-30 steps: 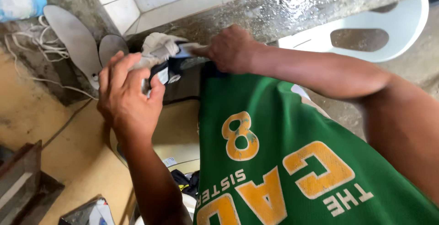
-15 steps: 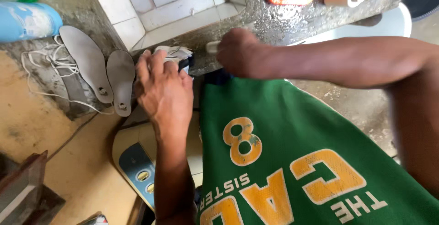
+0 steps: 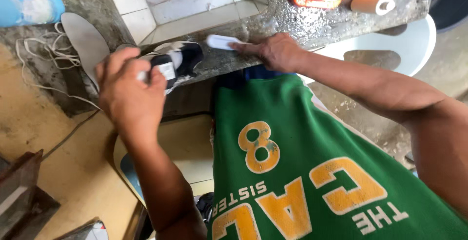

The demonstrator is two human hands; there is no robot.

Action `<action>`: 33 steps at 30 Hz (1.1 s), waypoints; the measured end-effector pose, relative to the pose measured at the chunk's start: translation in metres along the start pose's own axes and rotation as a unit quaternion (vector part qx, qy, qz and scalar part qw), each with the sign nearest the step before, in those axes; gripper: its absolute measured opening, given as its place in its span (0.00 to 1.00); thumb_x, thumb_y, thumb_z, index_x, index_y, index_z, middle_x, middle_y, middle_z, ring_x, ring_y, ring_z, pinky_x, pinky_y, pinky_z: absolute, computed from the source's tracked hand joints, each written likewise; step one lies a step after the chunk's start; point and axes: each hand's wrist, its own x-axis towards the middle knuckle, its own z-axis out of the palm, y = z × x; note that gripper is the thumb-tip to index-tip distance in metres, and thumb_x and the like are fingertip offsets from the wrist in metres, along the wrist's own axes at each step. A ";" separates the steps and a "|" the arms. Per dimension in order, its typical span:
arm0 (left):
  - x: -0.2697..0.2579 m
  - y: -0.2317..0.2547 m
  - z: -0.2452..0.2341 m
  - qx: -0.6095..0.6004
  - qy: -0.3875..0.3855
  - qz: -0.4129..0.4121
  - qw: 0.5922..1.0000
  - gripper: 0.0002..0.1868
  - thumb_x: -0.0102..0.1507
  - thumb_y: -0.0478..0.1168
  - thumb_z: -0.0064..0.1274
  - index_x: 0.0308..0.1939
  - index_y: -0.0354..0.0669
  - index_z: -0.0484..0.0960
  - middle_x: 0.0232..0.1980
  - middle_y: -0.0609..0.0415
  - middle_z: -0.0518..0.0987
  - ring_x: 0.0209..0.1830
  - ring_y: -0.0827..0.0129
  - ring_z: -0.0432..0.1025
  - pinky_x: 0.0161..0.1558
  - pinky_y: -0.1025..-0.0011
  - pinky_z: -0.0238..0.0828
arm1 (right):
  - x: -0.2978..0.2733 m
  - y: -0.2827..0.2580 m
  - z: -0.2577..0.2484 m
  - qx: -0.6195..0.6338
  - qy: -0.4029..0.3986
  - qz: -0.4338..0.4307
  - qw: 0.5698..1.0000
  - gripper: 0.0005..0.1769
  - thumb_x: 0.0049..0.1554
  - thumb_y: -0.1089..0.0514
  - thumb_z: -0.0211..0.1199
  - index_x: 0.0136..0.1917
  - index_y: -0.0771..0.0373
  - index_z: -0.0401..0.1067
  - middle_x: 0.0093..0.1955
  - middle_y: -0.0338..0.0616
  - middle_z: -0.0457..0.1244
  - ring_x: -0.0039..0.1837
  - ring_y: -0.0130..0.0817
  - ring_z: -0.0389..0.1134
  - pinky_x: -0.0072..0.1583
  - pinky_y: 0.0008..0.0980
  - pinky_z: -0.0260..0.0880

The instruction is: The person scrubs a white and black sneaker with a green brush and a white cleaning solution. They repeatedly apply the solution and scrub different parts of the shoe, including the sole and upper mesh, while holding it over a tiled sink.

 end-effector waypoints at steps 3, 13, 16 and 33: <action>0.001 -0.022 0.002 -0.014 -0.001 0.017 1.000 0.09 0.59 0.33 0.67 0.36 0.41 0.80 0.59 0.56 0.81 0.62 0.54 0.71 0.60 0.59 0.71 | 0.019 -0.016 0.030 0.193 0.187 -0.179 0.947 0.56 0.49 0.64 0.61 0.83 0.31 0.43 0.62 0.46 0.65 0.39 0.42 0.71 0.43 0.41 0.76; -0.008 -0.064 -0.001 -0.069 -0.009 0.009 0.998 0.09 0.60 0.32 0.66 0.36 0.39 0.80 0.59 0.54 0.81 0.60 0.55 0.75 0.64 0.59 0.71 | 0.033 -0.010 0.066 0.260 0.183 -0.083 0.944 0.52 0.55 0.66 0.58 0.83 0.32 0.43 0.60 0.49 0.69 0.40 0.43 0.74 0.45 0.40 0.78; -0.006 -0.066 -0.003 -0.114 -0.050 -0.065 0.990 0.08 0.61 0.34 0.65 0.41 0.41 0.80 0.63 0.55 0.81 0.59 0.56 0.75 0.50 0.62 0.71 | 0.044 -0.019 0.060 0.199 0.170 -0.087 0.961 0.49 0.57 0.61 0.61 0.84 0.34 0.44 0.56 0.51 0.70 0.41 0.47 0.73 0.45 0.42 0.76; 0.012 -0.045 -0.002 -0.012 -0.007 0.005 1.000 0.08 0.60 0.36 0.67 0.35 0.43 0.81 0.57 0.57 0.81 0.54 0.57 0.73 0.53 0.59 0.71 | -0.008 -0.033 -0.021 -0.107 0.111 -0.048 0.987 0.36 0.70 0.48 0.51 0.85 0.30 0.41 0.52 0.43 0.67 0.37 0.36 0.70 0.33 0.36 0.68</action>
